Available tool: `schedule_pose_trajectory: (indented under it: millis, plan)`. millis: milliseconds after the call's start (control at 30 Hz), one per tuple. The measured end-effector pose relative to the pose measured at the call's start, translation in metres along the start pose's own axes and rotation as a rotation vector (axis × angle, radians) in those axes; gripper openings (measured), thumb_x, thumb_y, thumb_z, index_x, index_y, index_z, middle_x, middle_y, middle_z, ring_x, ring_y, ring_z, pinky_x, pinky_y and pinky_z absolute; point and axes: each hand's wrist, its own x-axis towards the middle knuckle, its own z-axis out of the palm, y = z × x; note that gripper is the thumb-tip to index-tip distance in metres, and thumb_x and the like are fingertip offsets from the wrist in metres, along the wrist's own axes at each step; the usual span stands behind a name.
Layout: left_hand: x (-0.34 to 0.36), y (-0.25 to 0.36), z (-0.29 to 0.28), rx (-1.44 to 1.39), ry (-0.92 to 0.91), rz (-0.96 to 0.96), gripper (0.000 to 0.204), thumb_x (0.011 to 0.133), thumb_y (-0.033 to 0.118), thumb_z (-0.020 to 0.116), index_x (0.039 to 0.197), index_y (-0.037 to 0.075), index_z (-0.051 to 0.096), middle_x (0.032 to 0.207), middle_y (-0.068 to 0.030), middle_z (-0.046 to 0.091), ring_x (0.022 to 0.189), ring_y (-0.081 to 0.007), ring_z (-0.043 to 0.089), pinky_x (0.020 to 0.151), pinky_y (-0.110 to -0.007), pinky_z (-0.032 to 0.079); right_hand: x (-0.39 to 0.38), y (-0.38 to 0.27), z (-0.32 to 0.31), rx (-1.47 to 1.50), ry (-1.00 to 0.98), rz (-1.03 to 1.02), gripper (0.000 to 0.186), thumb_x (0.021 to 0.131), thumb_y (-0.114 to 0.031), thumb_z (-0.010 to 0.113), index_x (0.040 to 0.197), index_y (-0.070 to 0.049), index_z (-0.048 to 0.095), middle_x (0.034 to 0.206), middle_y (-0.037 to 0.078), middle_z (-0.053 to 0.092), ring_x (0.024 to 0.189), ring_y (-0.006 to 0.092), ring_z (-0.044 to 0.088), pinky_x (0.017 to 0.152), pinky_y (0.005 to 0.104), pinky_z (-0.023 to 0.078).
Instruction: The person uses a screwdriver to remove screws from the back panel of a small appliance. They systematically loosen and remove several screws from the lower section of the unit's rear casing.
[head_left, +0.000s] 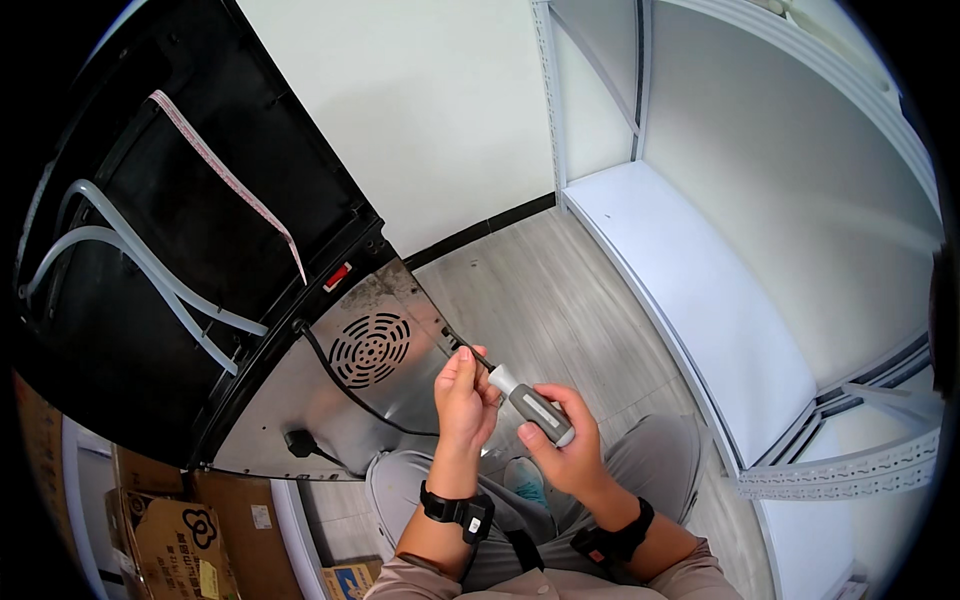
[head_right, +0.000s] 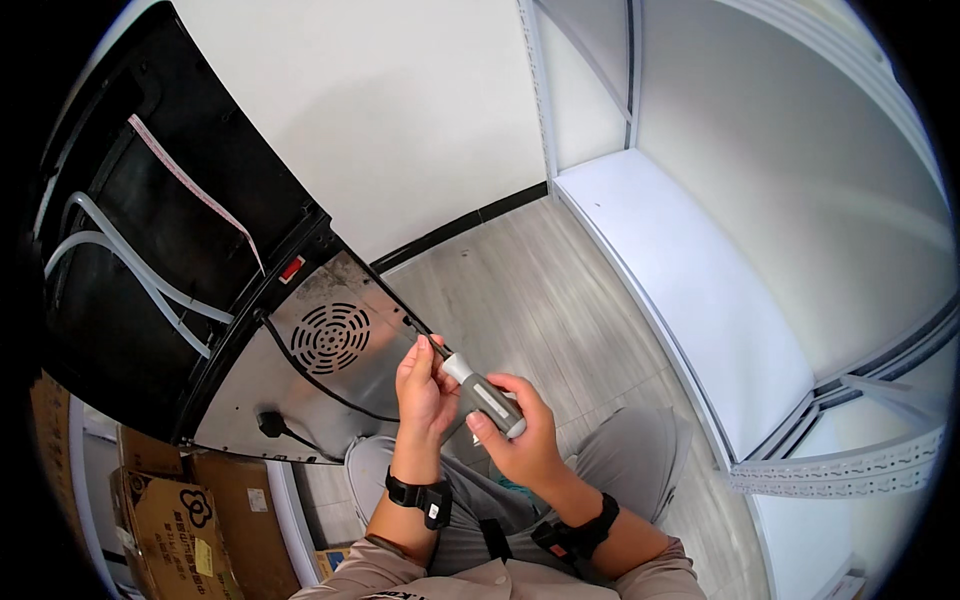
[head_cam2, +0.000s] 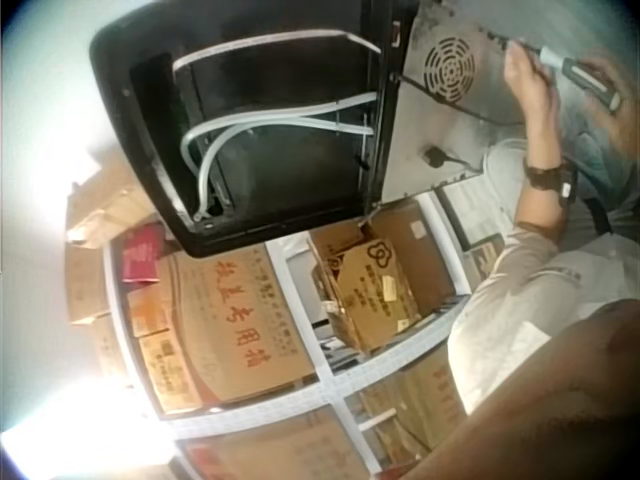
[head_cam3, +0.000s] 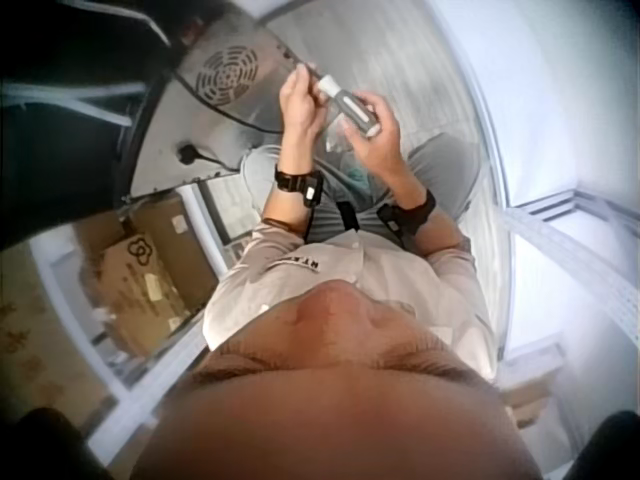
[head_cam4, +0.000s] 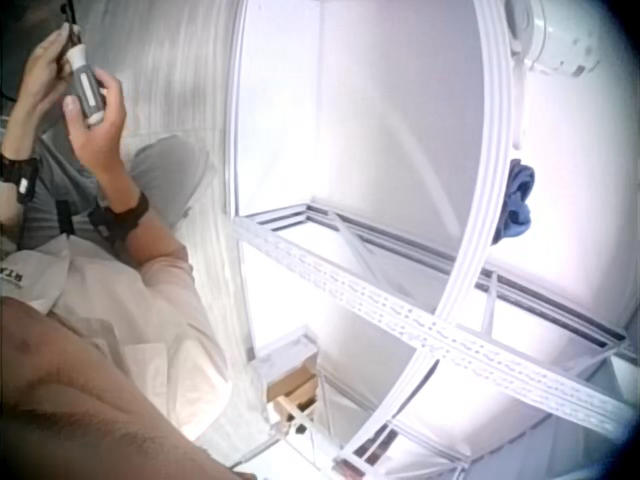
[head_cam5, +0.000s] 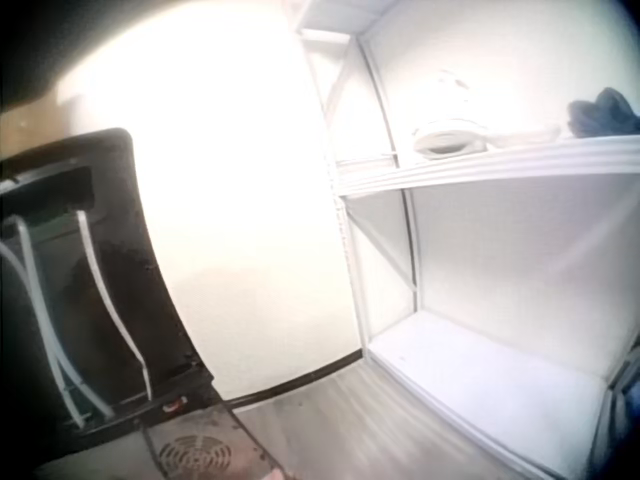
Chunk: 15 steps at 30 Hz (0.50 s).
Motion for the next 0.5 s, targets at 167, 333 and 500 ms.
schedule_pose_trajectory:
  millis: [167,333,500]
  plan:
    - [0.001,0.001,0.001,-0.056,-0.006,-0.023,0.024,0.103,0.025,0.051,0.098,0.002,0.059,0.062,0.0072,0.032,0.054,-0.0045,0.026,0.047,-0.022,0.024,-0.005,0.013,-0.004,0.092,-0.017,0.121,0.039,0.088,-0.018,0.070,0.119,0.002,0.056,0.096,0.009,0.065,0.083,0.0120,0.062,0.070,0.0259,0.050]
    - [-0.001,0.005,0.005,-0.101,0.017,-0.045,0.024,0.102,0.025,0.053,0.099,0.002,0.059,0.062,0.0074,0.031,0.054,-0.0045,0.026,0.047,-0.022,0.024,-0.003,0.008,-0.003,0.015,-0.003,0.070,0.037,0.088,-0.016,0.070,0.118,0.002,0.058,0.097,0.010,0.066,0.084,0.0125,0.062,0.071,0.0262,0.050]
    - [0.003,-0.001,0.001,0.010,0.053,-0.004,0.024,0.100,0.027,0.058,0.095,0.004,0.059,0.060,0.0076,0.034,0.051,-0.0042,0.027,0.045,-0.021,0.022,-0.001,0.003,-0.004,-0.052,0.001,-0.020,0.036,0.088,-0.014,0.070,0.117,0.002,0.058,0.097,0.011,0.066,0.084,0.0134,0.063,0.071,0.0270,0.051]
